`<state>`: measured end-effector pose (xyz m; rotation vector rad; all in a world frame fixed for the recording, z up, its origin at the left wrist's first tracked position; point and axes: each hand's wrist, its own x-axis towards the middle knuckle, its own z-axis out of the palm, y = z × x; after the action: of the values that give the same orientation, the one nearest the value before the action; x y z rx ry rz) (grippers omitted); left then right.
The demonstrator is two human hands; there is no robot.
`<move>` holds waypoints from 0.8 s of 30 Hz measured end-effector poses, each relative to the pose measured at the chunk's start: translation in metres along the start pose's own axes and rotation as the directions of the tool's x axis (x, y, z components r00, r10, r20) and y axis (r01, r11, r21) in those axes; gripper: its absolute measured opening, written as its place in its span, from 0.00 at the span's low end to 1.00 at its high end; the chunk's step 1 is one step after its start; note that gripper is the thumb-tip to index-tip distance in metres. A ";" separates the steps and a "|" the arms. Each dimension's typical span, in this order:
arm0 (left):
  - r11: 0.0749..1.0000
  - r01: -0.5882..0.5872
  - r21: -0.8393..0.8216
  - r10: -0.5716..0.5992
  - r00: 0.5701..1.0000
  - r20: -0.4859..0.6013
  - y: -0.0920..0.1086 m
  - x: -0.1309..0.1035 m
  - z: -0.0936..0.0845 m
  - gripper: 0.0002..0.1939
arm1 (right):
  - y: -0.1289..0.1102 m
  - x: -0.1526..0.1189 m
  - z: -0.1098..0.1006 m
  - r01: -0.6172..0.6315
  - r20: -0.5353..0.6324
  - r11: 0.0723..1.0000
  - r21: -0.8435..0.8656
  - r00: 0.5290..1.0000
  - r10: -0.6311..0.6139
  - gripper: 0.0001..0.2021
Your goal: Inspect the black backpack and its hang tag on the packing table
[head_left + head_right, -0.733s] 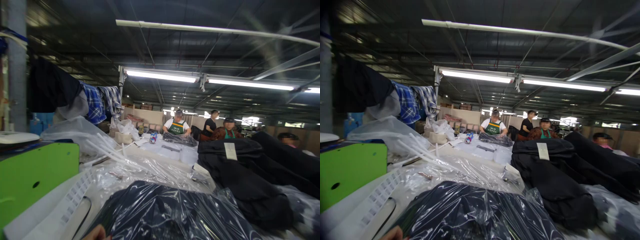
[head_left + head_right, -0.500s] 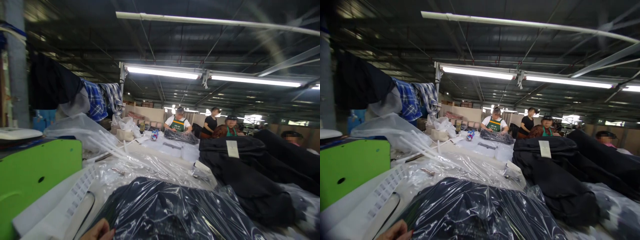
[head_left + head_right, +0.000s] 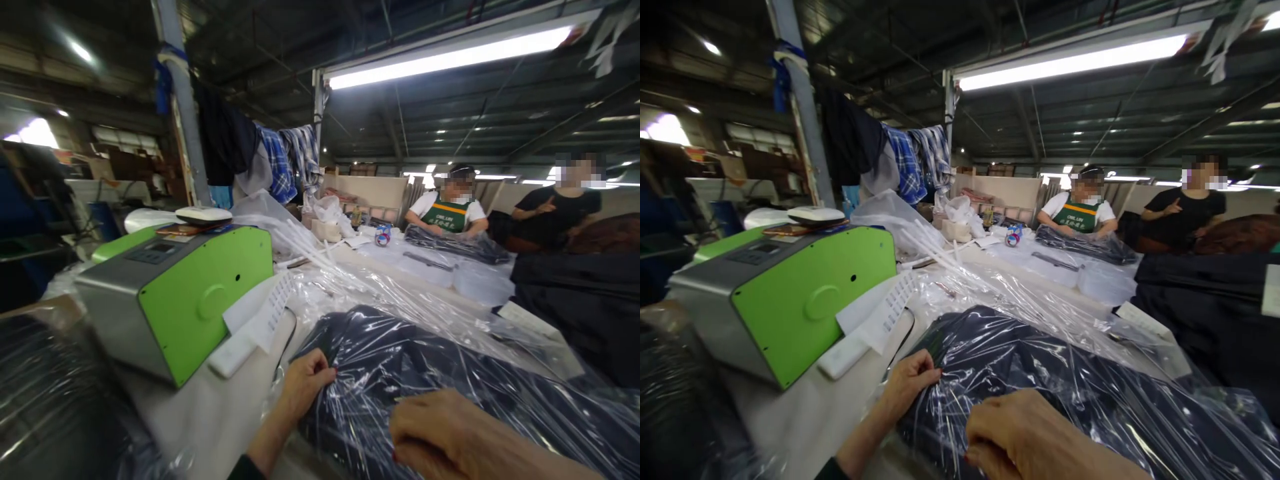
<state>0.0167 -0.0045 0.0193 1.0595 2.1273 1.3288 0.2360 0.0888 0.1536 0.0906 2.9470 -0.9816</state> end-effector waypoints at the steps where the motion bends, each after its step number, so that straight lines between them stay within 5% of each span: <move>1: 1.000 0.002 -0.006 -0.002 1.000 -0.001 0.000 0.000 0.000 0.10 | 0.006 0.008 0.001 -0.028 0.008 0.997 -0.070 1.000 0.028 0.09; 5: 1.000 0.013 -0.023 -0.013 1.000 -0.002 0.001 0.000 0.001 0.10 | 0.025 0.038 0.002 -0.058 0.065 0.953 -0.297 0.995 0.080 0.09; 9: 0.999 0.019 -0.033 -0.019 1.000 -0.002 0.002 0.001 0.000 0.10 | 0.041 0.063 0.004 -0.042 0.113 0.943 -0.331 0.990 0.083 0.08; 18: 0.999 0.022 -0.029 -0.023 1.000 -0.012 0.001 0.001 0.001 0.10 | 0.076 0.105 0.020 -0.107 0.154 0.941 -0.320 0.975 0.163 0.05; 24: 1.000 0.019 -0.018 -0.019 1.000 -0.001 -0.003 0.002 0.003 0.10 | 0.084 0.111 0.029 -0.319 0.114 0.931 -0.175 0.933 0.341 0.06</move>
<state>0.0165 -0.0019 0.0148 1.0289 2.1170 1.3382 0.1307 0.1436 0.0749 0.4748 2.7381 -0.6811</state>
